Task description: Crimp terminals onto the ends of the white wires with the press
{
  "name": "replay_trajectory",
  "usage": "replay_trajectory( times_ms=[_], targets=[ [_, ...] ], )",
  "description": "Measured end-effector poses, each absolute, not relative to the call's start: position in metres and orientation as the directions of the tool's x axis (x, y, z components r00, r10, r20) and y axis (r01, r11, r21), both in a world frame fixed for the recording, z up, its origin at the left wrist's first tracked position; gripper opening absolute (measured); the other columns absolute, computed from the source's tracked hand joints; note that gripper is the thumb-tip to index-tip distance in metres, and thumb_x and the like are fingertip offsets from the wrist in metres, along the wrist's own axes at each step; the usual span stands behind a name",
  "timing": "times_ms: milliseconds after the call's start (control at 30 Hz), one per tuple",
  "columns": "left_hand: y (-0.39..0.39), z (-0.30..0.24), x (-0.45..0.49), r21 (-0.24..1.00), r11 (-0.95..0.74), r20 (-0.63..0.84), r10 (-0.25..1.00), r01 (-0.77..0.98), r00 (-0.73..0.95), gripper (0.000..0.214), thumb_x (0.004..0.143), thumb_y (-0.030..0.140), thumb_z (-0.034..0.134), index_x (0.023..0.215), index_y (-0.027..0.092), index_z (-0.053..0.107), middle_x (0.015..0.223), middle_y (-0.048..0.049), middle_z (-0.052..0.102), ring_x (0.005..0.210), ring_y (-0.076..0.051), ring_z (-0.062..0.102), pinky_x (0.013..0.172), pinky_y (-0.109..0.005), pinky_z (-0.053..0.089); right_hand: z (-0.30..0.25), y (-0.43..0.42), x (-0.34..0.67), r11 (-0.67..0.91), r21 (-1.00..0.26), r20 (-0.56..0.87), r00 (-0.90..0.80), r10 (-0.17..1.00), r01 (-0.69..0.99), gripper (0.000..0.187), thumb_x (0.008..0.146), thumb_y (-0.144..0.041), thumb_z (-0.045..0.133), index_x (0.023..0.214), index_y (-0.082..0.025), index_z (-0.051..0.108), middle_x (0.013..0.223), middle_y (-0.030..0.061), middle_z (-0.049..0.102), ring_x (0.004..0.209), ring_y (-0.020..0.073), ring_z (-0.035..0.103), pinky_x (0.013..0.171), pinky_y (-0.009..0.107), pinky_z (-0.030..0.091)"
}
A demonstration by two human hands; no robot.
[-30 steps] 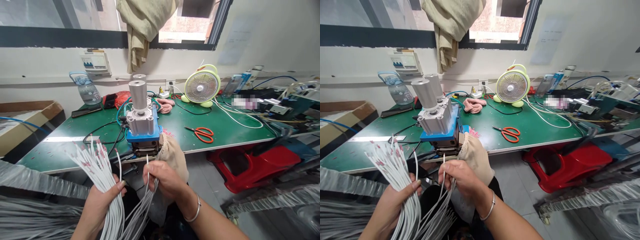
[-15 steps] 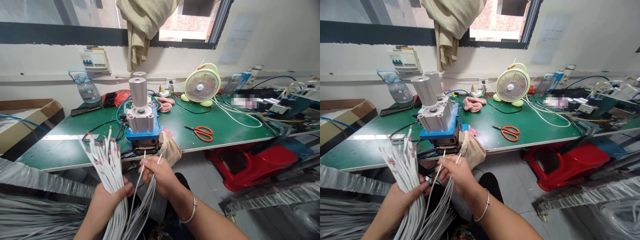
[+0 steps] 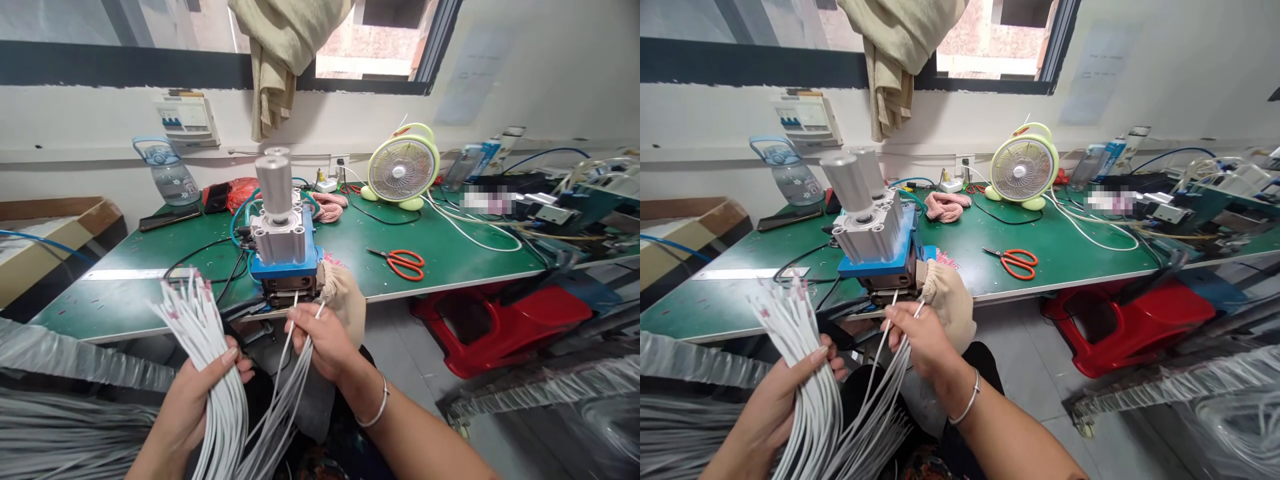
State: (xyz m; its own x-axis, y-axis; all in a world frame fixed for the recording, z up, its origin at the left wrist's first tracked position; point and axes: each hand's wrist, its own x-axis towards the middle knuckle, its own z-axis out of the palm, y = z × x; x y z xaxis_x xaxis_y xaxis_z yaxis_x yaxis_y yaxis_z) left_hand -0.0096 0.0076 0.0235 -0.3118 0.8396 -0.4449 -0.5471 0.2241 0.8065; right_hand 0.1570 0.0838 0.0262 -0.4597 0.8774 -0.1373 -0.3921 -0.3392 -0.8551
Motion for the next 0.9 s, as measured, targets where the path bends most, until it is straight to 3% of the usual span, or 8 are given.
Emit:
replay_trajectory(
  times_ms=[133,300,433,533,600,733,900],
  targets=[
    [0.006,0.016,-0.003,0.786,0.29,-0.501,0.816,-0.546,-0.288,0.038,0.044,0.017,0.08,0.077,0.012,0.062,0.062,-0.0044,0.067,0.057,-0.02,0.064,0.06,-0.034,0.054,0.023,0.076,0.165,-0.273,-0.924,-0.1,-0.52,0.848,-0.268,0.029,0.071,-0.043,0.064,0.061,-0.015,0.062,0.039,-0.0021,0.048,0.034,0.0073,0.039,0.038,0.022,0.029],
    [0.007,0.011,0.007,0.876,0.209,-0.362,0.881,-0.435,-0.305,0.03,0.047,0.019,0.079,0.061,0.016,0.053,0.053,0.003,0.059,0.05,-0.015,0.058,0.057,-0.028,0.049,0.021,0.075,0.167,-0.269,-0.909,-0.093,-0.474,0.876,-0.319,0.022,0.066,-0.037,0.069,0.062,-0.016,0.064,0.053,0.0011,0.057,0.048,0.0102,0.05,0.049,0.023,0.039],
    [0.005,0.008,0.01,0.972,0.199,-0.227,0.932,-0.127,-0.283,0.024,0.052,0.025,0.076,0.054,0.016,0.053,0.05,0.0016,0.057,0.05,-0.015,0.054,0.054,-0.028,0.043,0.017,0.075,0.161,-0.31,-0.919,-0.129,-0.558,0.82,-0.242,0.026,0.069,-0.038,0.066,0.078,-0.014,0.065,0.047,-0.0026,0.053,0.042,0.0085,0.047,0.044,0.021,0.038],
    [0.003,0.009,0.008,0.971,0.226,-0.199,0.945,0.077,-0.261,0.02,0.053,0.026,0.075,0.058,0.014,0.06,0.055,-0.0022,0.063,0.055,-0.017,0.056,0.057,-0.028,0.044,0.019,0.073,0.155,-0.301,-0.937,-0.16,-0.552,0.818,-0.174,0.027,0.071,-0.039,0.064,0.069,-0.012,0.064,0.044,-0.0027,0.051,0.037,0.0063,0.044,0.037,0.017,0.031],
    [0.004,0.011,0.005,0.972,0.237,-0.225,0.927,0.003,-0.299,0.023,0.054,0.027,0.076,0.065,0.014,0.062,0.059,-0.003,0.065,0.057,-0.018,0.059,0.06,-0.03,0.047,0.023,0.073,0.152,-0.33,-0.908,-0.167,-0.498,0.851,-0.259,0.027,0.071,-0.038,0.064,0.063,-0.012,0.061,0.051,-0.0009,0.056,0.036,0.0047,0.043,0.036,0.017,0.029],
    [0.01,0.021,-0.006,0.91,0.17,-0.33,0.851,-0.379,-0.41,0.033,0.052,0.024,0.078,0.076,0.017,0.056,0.057,0.0019,0.064,0.055,-0.017,0.063,0.061,-0.031,0.052,0.035,0.079,0.15,-0.361,-0.835,-0.186,-0.405,0.895,-0.416,0.025,0.071,-0.035,0.064,0.064,-0.012,0.058,0.059,-0.0004,0.058,0.034,0.0018,0.04,0.034,0.016,0.024],
    [0.015,0.036,-0.015,0.888,0.06,-0.309,0.813,-0.456,-0.494,0.037,0.047,0.019,0.08,0.074,0.018,0.055,0.052,0.0055,0.06,0.049,-0.014,0.061,0.054,-0.025,0.052,0.043,0.087,0.152,-0.358,-0.806,-0.166,-0.4,0.901,-0.472,0.025,0.072,-0.034,0.063,0.061,-0.012,0.056,0.056,-0.0018,0.055,0.035,0.0017,0.039,0.034,0.016,0.023]
  ],
)
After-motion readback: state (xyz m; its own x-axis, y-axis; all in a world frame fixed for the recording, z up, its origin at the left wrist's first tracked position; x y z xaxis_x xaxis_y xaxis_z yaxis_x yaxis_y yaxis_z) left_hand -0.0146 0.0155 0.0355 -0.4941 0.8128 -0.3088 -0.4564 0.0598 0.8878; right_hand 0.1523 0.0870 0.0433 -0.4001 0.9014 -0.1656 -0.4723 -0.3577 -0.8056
